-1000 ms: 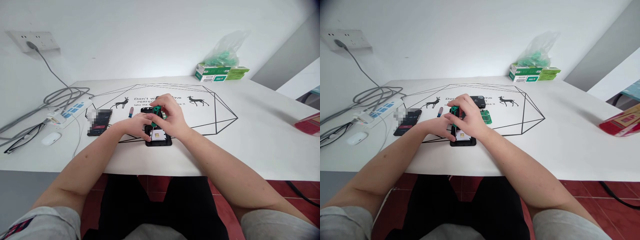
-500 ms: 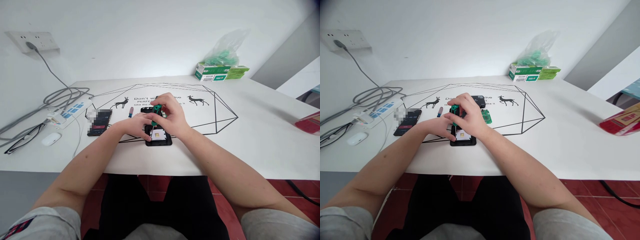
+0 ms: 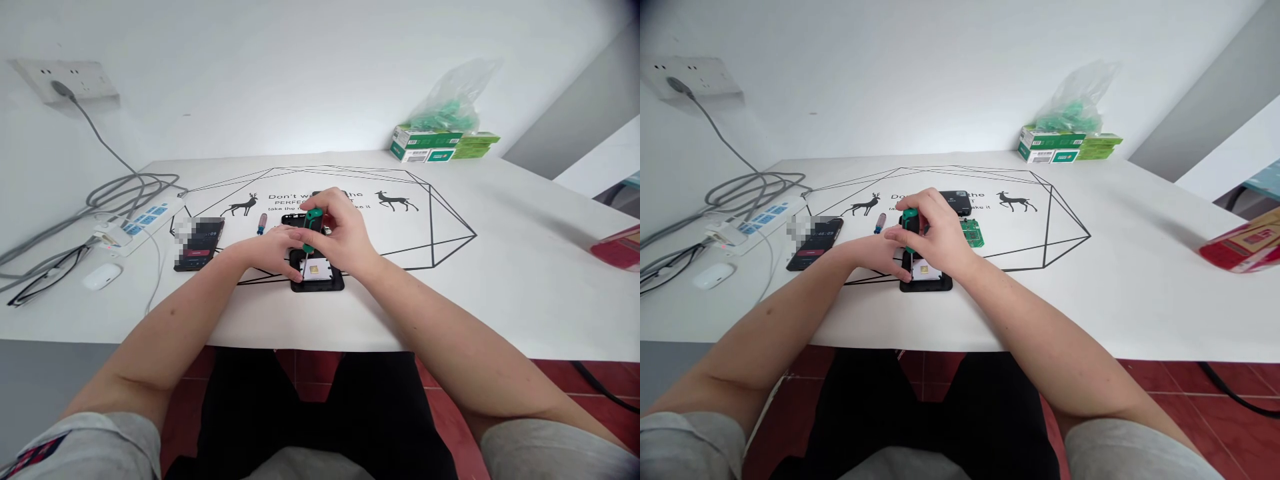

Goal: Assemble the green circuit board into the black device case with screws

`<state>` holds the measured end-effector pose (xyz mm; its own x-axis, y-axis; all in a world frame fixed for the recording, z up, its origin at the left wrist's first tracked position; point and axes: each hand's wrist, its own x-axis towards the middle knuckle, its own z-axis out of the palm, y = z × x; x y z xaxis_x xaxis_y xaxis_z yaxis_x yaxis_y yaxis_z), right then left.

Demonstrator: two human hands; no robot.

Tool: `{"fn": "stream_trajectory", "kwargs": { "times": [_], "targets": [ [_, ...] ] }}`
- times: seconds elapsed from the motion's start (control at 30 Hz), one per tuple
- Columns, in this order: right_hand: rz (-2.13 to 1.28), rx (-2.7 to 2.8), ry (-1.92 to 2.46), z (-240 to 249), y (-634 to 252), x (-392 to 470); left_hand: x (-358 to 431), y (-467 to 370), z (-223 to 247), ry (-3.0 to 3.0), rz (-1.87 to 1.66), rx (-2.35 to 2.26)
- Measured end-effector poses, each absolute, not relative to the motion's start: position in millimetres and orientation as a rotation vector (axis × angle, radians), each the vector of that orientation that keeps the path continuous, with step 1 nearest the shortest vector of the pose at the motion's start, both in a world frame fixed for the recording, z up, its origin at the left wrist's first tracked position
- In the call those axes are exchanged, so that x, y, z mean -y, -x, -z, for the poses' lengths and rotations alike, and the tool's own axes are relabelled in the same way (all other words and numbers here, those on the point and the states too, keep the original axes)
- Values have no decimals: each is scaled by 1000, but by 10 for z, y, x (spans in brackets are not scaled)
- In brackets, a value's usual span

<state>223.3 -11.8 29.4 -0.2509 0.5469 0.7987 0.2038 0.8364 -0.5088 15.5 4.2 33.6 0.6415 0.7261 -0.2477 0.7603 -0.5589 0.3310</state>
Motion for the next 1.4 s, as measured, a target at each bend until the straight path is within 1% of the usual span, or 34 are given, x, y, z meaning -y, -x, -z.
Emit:
{"fn": "stream_trajectory", "kwargs": {
  "times": [0.1,0.23,0.47,0.63,0.77,0.83,0.97,1.03,1.17,1.4],
  "targets": [
    [-419,1817,630,-325,-2241,128,-49,-149,-332,-2440,141,-1186],
    [-535,1816,517,-363,-2241,136,-69,-137,-316,-2423,157,-1209],
    [-1155,1887,211,-408,-2287,150,-64,-125,-311,-2411,21,-1123],
    [-1384,1879,150,-419,-2325,158,-45,-118,-307,-2364,34,-1150],
    [-1392,1821,215,-401,-2327,125,-26,-142,-349,-2423,71,-1150],
    [-1293,1832,267,-391,-2329,90,-22,-150,-362,-2439,69,-1156],
    [-987,1843,317,-376,-2336,30,-30,-145,-342,-2426,24,-1152],
    [-928,1830,304,-382,-2334,32,-34,-139,-327,-2429,16,-1142],
    [-992,1770,281,-416,-2317,102,-41,-127,-316,-2419,20,-1127],
    [-1272,1636,234,-394,-2238,168,-78,-109,-297,-2442,94,-1172]
  ]
}}
